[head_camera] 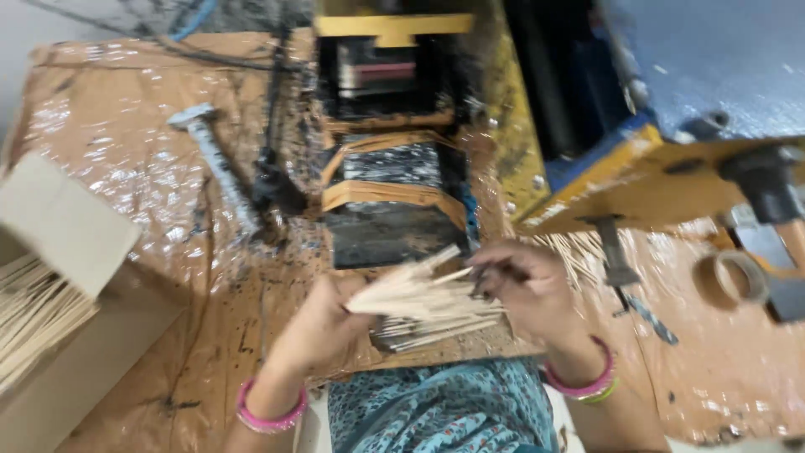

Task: Sorting and feeding sticks into a manufacturing machine.

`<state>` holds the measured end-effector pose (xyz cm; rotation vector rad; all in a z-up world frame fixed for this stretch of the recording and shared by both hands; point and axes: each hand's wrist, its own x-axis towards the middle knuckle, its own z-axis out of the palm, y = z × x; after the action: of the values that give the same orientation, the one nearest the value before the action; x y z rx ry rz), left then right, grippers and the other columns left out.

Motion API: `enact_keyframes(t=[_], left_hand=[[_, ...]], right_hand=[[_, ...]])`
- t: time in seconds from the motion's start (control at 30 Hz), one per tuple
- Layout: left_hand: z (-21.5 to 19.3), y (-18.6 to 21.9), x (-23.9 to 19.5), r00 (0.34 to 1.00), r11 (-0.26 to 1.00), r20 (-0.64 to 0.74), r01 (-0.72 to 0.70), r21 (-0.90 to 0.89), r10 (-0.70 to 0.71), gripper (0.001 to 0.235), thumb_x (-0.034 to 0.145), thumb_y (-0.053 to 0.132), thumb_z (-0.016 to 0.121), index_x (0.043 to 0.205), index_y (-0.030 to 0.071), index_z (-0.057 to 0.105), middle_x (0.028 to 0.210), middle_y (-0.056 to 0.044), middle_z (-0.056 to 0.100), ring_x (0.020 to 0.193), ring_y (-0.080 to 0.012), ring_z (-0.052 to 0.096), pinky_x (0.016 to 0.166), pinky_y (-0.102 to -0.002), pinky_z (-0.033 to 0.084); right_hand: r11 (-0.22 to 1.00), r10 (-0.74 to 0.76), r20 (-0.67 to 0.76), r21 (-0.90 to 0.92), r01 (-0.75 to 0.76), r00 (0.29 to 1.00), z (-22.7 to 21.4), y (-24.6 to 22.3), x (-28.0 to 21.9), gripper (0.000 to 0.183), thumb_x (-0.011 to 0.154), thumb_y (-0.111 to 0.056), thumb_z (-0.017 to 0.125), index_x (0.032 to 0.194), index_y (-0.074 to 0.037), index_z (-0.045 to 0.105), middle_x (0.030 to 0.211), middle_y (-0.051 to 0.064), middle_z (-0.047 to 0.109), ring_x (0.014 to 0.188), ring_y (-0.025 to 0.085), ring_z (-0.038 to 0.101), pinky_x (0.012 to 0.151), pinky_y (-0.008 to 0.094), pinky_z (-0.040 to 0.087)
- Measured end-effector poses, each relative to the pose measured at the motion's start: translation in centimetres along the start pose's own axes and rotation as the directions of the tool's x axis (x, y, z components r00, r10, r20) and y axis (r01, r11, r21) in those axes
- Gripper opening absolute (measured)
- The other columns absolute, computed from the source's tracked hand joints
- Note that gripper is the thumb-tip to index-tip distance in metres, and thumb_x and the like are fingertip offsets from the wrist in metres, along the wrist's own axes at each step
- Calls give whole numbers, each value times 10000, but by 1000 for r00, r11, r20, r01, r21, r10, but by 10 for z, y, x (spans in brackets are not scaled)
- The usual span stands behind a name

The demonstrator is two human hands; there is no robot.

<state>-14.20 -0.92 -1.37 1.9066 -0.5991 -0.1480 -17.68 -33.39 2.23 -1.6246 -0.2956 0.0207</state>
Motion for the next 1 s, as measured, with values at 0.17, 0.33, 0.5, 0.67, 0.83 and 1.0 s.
enact_keyframes(t=[0.17,0.33,0.5,0.67,0.83,1.0], left_hand=[[-75,-2,29,957,857,-131,166,-488,-260,109,918,47,612,846,35,694,681,10,615,567,-64,546,486,-226,414],[-94,-16,94,852,773,-282,201,-601,-441,140,944,121,656,817,64,670,629,-2,596,463,-72,483,390,-232,341],[-74,-36,128,876,597,-125,207,-775,-466,132,923,113,668,801,63,681,642,0,618,462,-60,487,392,-227,346],[-72,-37,126,901,552,-32,236,-800,-432,238,953,171,693,752,59,630,604,20,563,449,-51,451,376,-221,314],[-68,-27,118,904,627,-105,200,-753,-414,250,987,173,658,773,43,640,611,18,567,459,-60,456,394,-222,329],[-29,-75,53,862,948,-464,54,-314,-203,276,1092,119,523,901,-7,678,692,-18,647,541,-127,553,475,-294,447]], right_hand=[[920,-279,33,-276,277,960,8,-34,62,233,948,69,618,1140,-27,708,1117,84,727,1013,155,683,899,305,560],[275,-532,324,-808,521,782,31,-52,120,270,898,42,656,1135,-33,760,1147,104,747,1124,282,632,1016,457,477],[215,-492,244,-896,388,836,18,-30,111,353,933,81,557,1219,-16,741,1261,153,726,1292,333,567,1132,457,448],[469,-78,-101,-881,-53,992,2,10,90,219,990,-16,558,1134,15,721,883,189,726,784,299,729,772,438,586],[531,-165,-48,-846,47,985,-11,26,108,174,976,-33,613,1093,9,734,842,203,714,687,342,693,661,444,544],[521,-529,121,-735,434,840,-2,-34,75,241,1025,-3,561,1216,-18,707,1124,195,724,1027,365,705,918,425,556]])
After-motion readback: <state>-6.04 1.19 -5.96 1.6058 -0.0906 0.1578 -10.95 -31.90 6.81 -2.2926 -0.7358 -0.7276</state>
